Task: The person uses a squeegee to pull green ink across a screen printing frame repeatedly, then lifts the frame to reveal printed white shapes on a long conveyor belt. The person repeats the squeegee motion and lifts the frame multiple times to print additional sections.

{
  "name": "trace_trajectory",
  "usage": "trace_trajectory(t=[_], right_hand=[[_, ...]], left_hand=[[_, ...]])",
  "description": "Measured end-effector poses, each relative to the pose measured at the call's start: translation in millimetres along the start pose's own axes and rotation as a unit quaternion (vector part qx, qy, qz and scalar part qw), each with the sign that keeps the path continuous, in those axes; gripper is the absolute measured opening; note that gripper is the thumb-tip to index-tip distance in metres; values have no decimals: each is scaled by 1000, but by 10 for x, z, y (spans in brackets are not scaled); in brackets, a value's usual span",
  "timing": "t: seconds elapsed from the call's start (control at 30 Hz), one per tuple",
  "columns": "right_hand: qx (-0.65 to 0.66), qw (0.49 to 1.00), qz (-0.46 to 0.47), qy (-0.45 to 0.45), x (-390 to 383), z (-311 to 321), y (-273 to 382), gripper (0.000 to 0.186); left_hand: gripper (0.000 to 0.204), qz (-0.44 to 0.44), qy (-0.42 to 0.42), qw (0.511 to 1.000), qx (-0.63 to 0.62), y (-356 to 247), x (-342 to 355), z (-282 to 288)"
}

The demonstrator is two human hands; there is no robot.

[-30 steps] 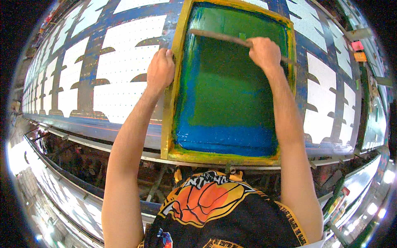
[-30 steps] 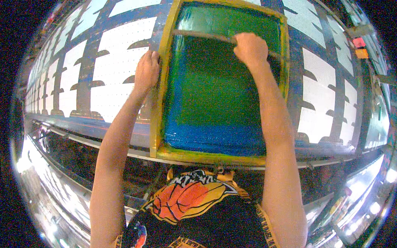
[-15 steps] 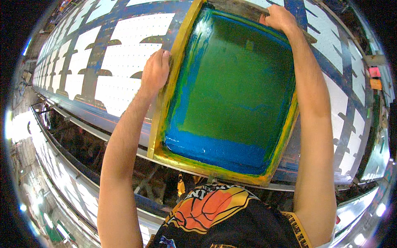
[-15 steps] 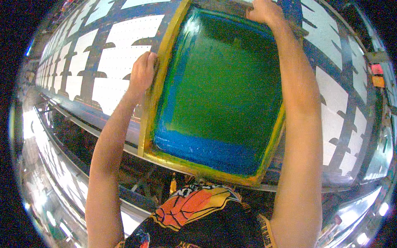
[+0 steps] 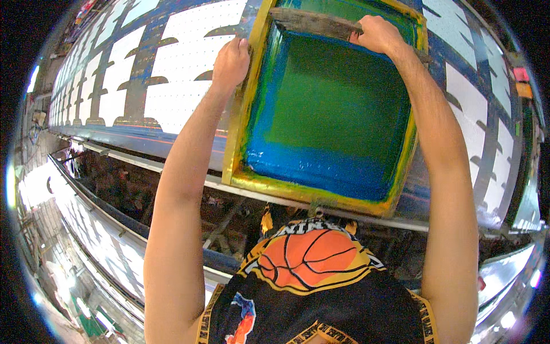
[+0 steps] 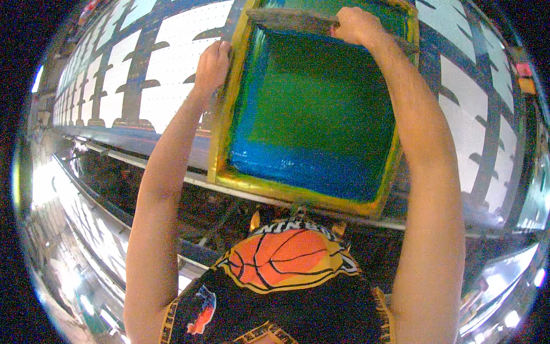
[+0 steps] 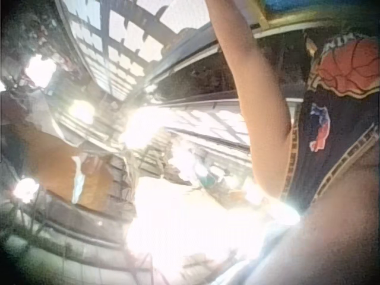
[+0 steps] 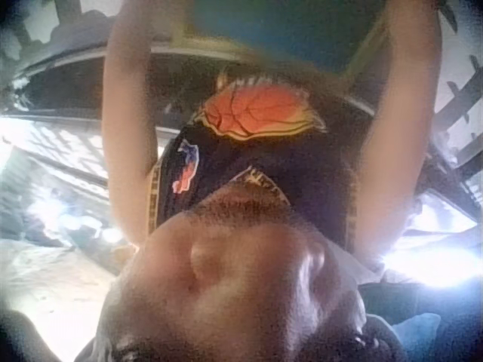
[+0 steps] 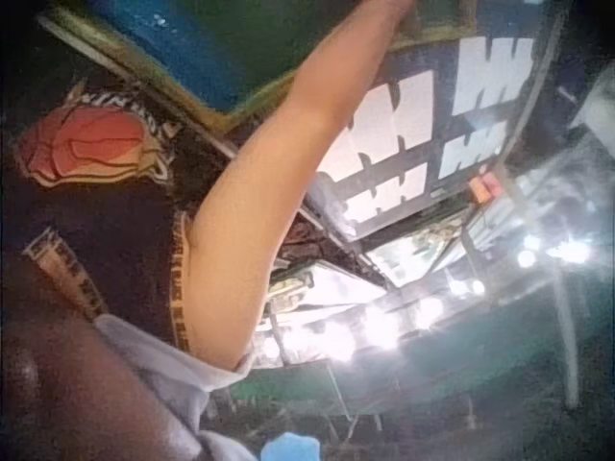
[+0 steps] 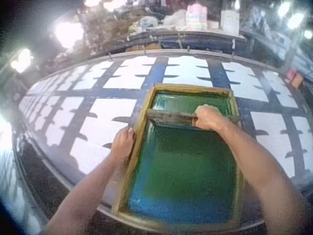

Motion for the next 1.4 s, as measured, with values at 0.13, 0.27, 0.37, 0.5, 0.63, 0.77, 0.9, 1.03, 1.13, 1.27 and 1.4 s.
trace_trajectory(t=[0.13,0.27,0.37,0.5,0.63,0.77,0.9,1.03,1.13,1.27,1.4], right_hand=[[28,999,4,42,-764,2,565,39],[58,995,-14,75,-1554,-142,1074,27],[88,989,-48,106,-2109,-342,1449,21],[56,989,-59,121,-2856,-563,1946,47],[100,992,-57,57,-3342,-673,2306,50],[111,990,-60,68,-3375,-649,2278,50],[123,989,-49,68,-3366,-506,2188,46],[102,987,-51,116,-3476,-559,2290,43],[143,982,-45,113,-3552,-671,2342,45],[221,970,-13,99,-3801,-773,2375,49],[392,920,7,27,-4174,-771,2073,55]], left_hand=[[40,-25,-21,999,-5,89,23,-44],[46,-52,-7,999,-10,218,64,-104],[44,-57,-22,998,14,254,121,-146],[48,-75,-24,996,47,211,114,-164],[49,-35,-32,999,0,201,88,-156],[48,-106,-23,993,39,247,172,-189],[54,-63,-1,998,9,356,202,-221],[58,-43,-16,999,22,283,138,-179],[59,1,25,999,24,218,96,-130],[56,8,31,999,24,122,73,-60],[53,23,49,998,41,85,81,-37]])
Point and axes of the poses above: each hand's wrist, its own x-axis towards the middle knuckle, its own z-axis out of the back of the hand, y = z × x, the point moved 3 cm from there along x, towards the middle knuckle, and after that the axes turned 8 degrees about y, right-handed, at the moved point
